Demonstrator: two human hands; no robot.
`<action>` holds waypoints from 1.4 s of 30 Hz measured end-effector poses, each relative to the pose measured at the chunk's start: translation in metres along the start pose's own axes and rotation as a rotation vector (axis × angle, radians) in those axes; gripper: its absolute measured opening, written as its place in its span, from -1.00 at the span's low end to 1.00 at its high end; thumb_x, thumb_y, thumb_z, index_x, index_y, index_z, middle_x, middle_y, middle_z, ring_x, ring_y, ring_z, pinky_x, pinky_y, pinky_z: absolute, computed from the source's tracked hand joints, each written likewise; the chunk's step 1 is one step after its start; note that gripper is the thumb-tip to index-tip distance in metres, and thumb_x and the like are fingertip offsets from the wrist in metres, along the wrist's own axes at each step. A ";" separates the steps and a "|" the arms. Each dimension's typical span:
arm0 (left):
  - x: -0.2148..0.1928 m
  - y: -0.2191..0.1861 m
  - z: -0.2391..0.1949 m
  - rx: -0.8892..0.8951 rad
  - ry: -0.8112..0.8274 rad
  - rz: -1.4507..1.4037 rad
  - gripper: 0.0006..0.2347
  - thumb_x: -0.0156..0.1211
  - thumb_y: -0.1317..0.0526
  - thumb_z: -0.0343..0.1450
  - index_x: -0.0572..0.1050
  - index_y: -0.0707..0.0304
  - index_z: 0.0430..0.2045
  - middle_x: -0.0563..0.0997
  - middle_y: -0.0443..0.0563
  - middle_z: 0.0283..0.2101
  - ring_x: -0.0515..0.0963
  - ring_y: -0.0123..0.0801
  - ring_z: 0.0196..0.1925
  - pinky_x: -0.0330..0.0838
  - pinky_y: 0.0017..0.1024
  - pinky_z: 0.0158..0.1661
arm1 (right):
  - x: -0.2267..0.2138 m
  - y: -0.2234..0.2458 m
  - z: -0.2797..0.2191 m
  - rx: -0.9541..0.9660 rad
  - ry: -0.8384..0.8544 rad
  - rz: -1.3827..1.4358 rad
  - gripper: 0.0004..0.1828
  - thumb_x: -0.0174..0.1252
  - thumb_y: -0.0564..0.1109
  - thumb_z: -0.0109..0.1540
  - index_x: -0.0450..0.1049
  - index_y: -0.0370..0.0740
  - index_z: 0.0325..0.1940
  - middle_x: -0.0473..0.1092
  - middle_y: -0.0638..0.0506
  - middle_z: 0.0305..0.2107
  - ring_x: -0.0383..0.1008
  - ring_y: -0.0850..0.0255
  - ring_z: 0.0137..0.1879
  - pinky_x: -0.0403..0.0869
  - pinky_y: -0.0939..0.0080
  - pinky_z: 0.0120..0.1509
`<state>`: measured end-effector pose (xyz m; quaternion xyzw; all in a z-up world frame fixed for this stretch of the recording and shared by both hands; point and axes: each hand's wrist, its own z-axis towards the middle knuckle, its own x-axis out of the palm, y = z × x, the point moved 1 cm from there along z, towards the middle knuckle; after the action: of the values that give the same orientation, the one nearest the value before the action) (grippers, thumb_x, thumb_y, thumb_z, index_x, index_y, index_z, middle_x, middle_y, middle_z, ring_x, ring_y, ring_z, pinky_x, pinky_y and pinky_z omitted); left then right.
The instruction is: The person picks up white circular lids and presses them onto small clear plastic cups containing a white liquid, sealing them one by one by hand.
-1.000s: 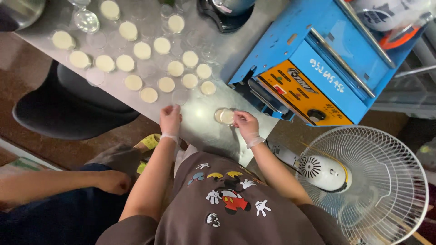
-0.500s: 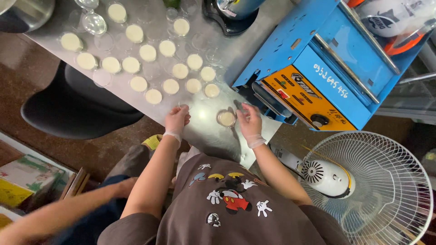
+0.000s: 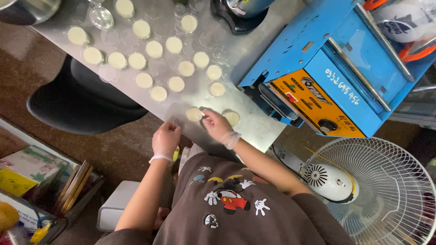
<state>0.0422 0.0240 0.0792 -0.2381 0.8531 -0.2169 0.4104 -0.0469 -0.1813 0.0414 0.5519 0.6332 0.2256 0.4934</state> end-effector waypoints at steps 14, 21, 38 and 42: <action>0.084 0.004 0.019 0.715 -0.097 0.498 -0.37 0.11 0.18 0.37 0.17 0.36 0.40 0.11 0.37 0.49 0.14 0.12 0.52 0.19 -0.06 0.35 | 0.046 -0.077 0.033 0.338 -0.069 0.563 -0.58 0.02 0.05 0.42 0.44 -0.28 0.22 0.51 0.02 -0.22 0.54 0.30 -0.17 0.55 0.29 -0.08; 0.084 0.015 0.022 0.845 -0.091 0.622 -0.36 0.10 0.09 0.41 0.12 0.30 0.42 0.11 0.39 0.48 0.06 0.14 0.54 0.06 -0.06 0.39 | 0.041 -0.056 0.046 0.221 -0.179 0.297 -0.72 0.10 -0.10 0.35 0.51 -0.26 0.08 0.55 0.00 -0.22 0.56 0.29 -0.14 0.56 0.26 -0.03; 0.083 0.028 0.029 0.879 -0.098 0.616 -0.39 0.13 0.09 0.42 0.16 0.23 0.41 0.13 0.28 0.49 0.10 0.04 0.54 0.05 -0.03 0.40 | 0.041 -0.038 0.057 0.167 -0.227 -0.073 -0.83 0.21 -0.18 0.25 0.57 -0.22 -0.08 0.57 -0.10 -0.25 0.60 0.08 -0.15 0.54 0.15 -0.03; 0.061 0.013 0.025 0.881 0.047 0.520 -0.40 0.17 0.12 0.40 0.19 0.26 0.38 0.13 0.26 0.49 0.10 0.06 0.54 0.01 -0.07 0.41 | 0.039 -0.030 0.041 0.088 -0.247 -0.193 -0.84 0.19 -0.22 0.23 0.55 -0.21 -0.10 0.54 -0.13 -0.23 0.58 -0.01 -0.12 0.52 0.08 0.00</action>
<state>0.0255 -0.0054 0.0215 0.1825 0.7207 -0.4520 0.4929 -0.0219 -0.1649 -0.0146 0.5333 0.6271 0.0796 0.5621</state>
